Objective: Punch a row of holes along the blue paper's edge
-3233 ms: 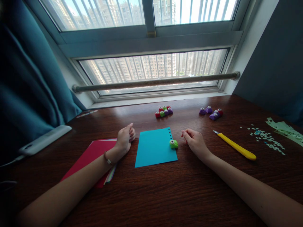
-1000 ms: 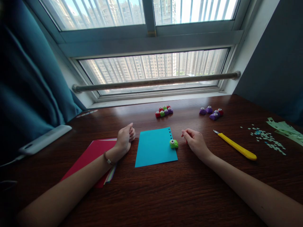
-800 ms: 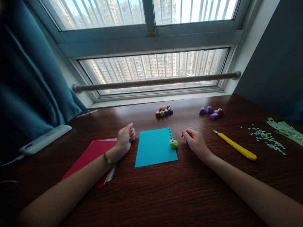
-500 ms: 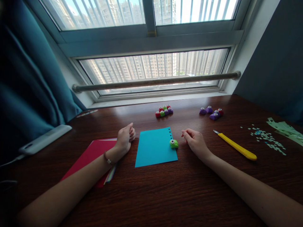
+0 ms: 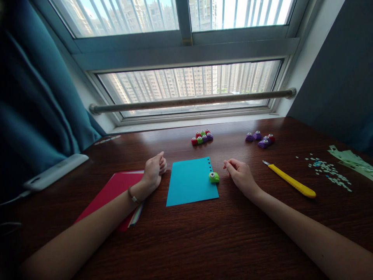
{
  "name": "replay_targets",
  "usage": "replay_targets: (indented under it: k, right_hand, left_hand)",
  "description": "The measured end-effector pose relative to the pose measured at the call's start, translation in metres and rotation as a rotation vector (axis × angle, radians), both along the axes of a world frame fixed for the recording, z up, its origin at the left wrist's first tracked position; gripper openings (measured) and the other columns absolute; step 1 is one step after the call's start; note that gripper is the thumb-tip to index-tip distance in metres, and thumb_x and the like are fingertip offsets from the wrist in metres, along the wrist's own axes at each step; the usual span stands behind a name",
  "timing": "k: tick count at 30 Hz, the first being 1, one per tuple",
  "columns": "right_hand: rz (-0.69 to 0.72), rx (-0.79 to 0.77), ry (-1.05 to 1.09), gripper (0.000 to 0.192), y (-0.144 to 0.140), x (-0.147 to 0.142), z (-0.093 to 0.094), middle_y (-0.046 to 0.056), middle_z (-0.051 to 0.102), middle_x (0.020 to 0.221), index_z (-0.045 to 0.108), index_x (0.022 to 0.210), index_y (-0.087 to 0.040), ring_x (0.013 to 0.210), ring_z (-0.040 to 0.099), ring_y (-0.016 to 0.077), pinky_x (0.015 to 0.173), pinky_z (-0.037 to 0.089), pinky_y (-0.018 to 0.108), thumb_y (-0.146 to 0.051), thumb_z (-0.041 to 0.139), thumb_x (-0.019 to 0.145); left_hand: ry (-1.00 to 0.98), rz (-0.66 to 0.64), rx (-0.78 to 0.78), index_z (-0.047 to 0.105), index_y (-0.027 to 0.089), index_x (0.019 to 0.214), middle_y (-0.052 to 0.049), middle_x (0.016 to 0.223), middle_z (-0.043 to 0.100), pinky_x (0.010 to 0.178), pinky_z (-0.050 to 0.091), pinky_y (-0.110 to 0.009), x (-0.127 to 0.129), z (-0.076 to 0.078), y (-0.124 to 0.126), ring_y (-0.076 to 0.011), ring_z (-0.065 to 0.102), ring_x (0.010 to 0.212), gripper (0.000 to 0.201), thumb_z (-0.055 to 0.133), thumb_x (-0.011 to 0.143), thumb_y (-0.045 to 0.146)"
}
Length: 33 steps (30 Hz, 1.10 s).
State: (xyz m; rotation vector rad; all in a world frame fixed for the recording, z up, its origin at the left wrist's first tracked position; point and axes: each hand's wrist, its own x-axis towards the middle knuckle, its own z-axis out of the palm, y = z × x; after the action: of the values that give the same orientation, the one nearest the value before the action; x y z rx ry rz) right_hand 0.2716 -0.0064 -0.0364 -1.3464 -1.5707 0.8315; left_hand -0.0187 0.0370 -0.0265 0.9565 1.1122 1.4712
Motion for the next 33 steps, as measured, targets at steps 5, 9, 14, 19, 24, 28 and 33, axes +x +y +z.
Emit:
replay_targets:
  k: [5,9,14,19,24,28,33]
  right_hand:
    - [0.007,0.003,0.002,0.035,0.0005,0.0,-0.0003,-0.002,0.043,0.05,0.057,0.073,-0.016,0.046,0.035,0.0103,0.046,0.028,0.024,-0.046,0.046,0.086]
    - [0.006,0.008,-0.001,0.035,0.001,-0.0005,-0.0004,-0.002,0.043,0.05,0.057,0.072,-0.016,0.046,0.036,0.0104,0.046,0.028,0.024,-0.046,0.046,0.086]
    - [0.006,0.002,0.0,0.035,0.0011,-0.001,-0.0005,-0.002,0.043,0.05,0.057,0.072,-0.016,0.045,0.035,0.0104,0.046,0.027,0.024,-0.046,0.046,0.086]
    - [0.006,0.001,0.003,0.034,0.001,-0.001,-0.0005,-0.002,0.043,0.05,0.057,0.072,-0.016,0.046,0.036,0.0104,0.047,0.028,0.024,-0.045,0.046,0.086]
    - [0.012,0.003,0.013,0.034,0.0007,-0.0005,-0.0009,-0.002,0.043,0.05,0.057,0.072,-0.016,0.047,0.037,0.0105,0.048,0.028,0.024,-0.045,0.046,0.086]
    - [0.013,0.001,0.015,0.034,0.0009,-0.0005,-0.0009,-0.003,0.043,0.05,0.057,0.072,-0.016,0.047,0.037,0.0103,0.048,0.028,0.024,-0.044,0.046,0.086]
    - [0.009,-0.004,0.01,0.034,0.0009,-0.0006,-0.0003,-0.003,0.044,0.05,0.057,0.072,-0.016,0.046,0.036,0.0098,0.047,0.028,0.024,-0.045,0.046,0.086]
  left_hand:
    - [0.001,0.001,-0.002,0.027,0.019,0.047,0.008,0.037,0.025,0.031,0.013,-0.019,0.0002,0.0,0.0002,-0.0036,0.021,0.028,0.042,0.054,0.075,0.033]
    - [0.007,0.004,-0.001,0.026,0.019,0.047,0.008,0.037,0.025,0.031,0.013,-0.018,0.0001,-0.0003,0.0005,-0.0034,0.021,0.028,0.043,0.055,0.075,0.034]
    - [0.009,0.003,-0.006,0.026,0.019,0.046,0.008,0.037,0.025,0.031,0.013,-0.018,-0.0001,-0.0001,0.0005,-0.0034,0.021,0.029,0.044,0.055,0.076,0.034]
    - [0.007,0.004,-0.007,0.027,0.019,0.046,0.008,0.037,0.025,0.032,0.013,-0.019,0.0001,0.0003,0.0002,-0.0036,0.021,0.029,0.043,0.054,0.076,0.033]
    - [0.007,0.006,-0.005,0.027,0.019,0.046,0.008,0.037,0.026,0.032,0.013,-0.019,0.0005,0.0007,-0.0003,-0.0037,0.021,0.029,0.042,0.054,0.076,0.032]
    - [0.004,0.008,-0.008,0.027,0.019,0.046,0.008,0.037,0.026,0.032,0.013,-0.019,0.0006,0.001,-0.0004,-0.0038,0.021,0.029,0.042,0.055,0.075,0.032]
    - [-0.002,0.007,-0.005,0.029,0.019,0.045,0.008,0.037,0.026,0.032,0.012,-0.019,-0.0001,0.0,0.0001,-0.0038,0.022,0.029,0.042,0.054,0.075,0.032]
